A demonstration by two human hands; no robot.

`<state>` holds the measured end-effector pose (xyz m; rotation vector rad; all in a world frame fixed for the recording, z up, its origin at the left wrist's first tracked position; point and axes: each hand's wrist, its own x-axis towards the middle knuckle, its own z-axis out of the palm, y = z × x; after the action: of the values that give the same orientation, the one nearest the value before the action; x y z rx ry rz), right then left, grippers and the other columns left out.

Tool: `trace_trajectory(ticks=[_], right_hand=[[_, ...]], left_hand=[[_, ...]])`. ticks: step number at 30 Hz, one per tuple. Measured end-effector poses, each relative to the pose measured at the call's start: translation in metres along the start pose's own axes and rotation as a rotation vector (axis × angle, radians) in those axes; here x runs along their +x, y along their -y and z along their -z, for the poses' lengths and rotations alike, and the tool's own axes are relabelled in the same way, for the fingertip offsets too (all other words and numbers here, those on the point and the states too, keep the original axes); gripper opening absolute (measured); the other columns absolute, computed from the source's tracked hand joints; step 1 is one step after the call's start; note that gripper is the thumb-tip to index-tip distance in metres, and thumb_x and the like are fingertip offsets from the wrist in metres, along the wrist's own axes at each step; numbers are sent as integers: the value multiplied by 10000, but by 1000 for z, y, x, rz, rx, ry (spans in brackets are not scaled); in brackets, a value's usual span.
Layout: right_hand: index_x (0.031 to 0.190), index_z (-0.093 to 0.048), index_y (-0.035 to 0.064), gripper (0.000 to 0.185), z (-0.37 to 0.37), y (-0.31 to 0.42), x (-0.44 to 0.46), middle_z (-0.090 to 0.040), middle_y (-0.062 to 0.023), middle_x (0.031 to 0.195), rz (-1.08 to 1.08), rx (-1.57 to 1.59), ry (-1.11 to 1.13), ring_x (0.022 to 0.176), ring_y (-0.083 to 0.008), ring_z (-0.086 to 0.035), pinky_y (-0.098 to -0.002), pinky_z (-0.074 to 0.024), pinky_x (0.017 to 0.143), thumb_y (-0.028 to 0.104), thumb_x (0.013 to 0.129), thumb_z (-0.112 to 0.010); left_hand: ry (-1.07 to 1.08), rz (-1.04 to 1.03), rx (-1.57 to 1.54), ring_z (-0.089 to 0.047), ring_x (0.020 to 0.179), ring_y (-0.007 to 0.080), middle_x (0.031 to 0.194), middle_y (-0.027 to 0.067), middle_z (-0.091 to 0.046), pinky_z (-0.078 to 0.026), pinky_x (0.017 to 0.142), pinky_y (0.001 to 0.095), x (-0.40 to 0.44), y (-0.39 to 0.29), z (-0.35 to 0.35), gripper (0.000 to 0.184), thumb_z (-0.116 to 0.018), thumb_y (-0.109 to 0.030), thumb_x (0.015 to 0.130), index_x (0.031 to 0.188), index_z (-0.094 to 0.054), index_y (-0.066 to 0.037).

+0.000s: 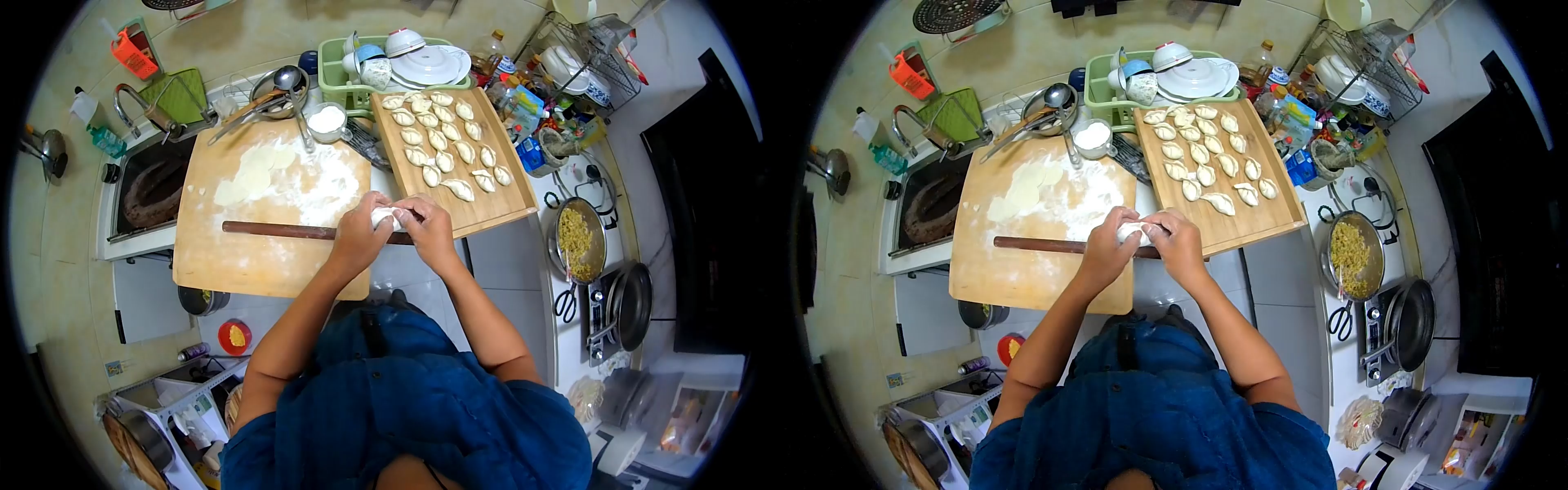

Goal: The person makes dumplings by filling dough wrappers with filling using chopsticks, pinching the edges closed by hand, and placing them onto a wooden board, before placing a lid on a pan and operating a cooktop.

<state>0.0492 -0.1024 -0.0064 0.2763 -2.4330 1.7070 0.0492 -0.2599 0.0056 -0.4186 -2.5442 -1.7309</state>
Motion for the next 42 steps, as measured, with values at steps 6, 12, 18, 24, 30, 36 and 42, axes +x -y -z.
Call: trace_trajectory(ticks=[6,12,18,24,30,36,42], right_hand=[[885,-660,-10,116,13,1,5,-602,-139,790,44,-94,-42,690,-250,-585,-329,-454,630,84,819,-642],[854,-657,-19,97,28,-3,11,-603,-126,779,55,-90,37,710,-212,-579,-306,-450,629,70,832,-627],[852,-650,12,70,35,-2,14,-605,-130,801,316,-219,0,716,-272,-583,-349,-472,635,29,785,-643],[917,-632,37,156,34,-4,14,-602,-130,890,528,-383,118,766,-300,-586,-386,-488,659,31,762,-651],[933,-622,16,166,33,6,18,-598,-147,890,142,-208,95,804,-316,-598,-373,-486,674,47,774,-654],[904,-628,19,129,42,-2,25,-585,-149,839,141,-137,118,806,-326,-585,-376,-467,706,59,784,-654],[860,-621,14,67,46,-8,33,-578,-143,795,281,-187,177,770,-322,-574,-368,-463,689,64,816,-630]], left_hand=[[1,113,-284,-538,791,96,968,90,-570,-458,648,242,10,16,-20,238,-601,-62,816,1013,-485,0],[3,201,-353,-539,752,97,920,70,-580,-458,644,236,12,4,-24,220,-599,-92,845,1024,-500,-8],[-106,532,-774,-547,666,114,840,32,-618,-446,623,224,12,1,-28,175,-578,-110,876,1016,-563,-4],[-82,198,40,-634,744,243,854,147,-646,-498,686,322,8,-7,-27,157,-542,-72,879,983,-598,31],[-136,-98,336,-599,864,406,934,255,-615,-490,758,393,6,-20,-35,172,-501,-24,847,991,-570,40],[-205,145,-51,-637,870,240,928,148,-648,-487,762,311,6,-19,-46,134,-505,-10,862,987,-533,32],[-203,281,-222,-581,785,77,862,39,-639,-467,678,238,4,-13,-50,154,-543,-49,890,1009,-608,26]])
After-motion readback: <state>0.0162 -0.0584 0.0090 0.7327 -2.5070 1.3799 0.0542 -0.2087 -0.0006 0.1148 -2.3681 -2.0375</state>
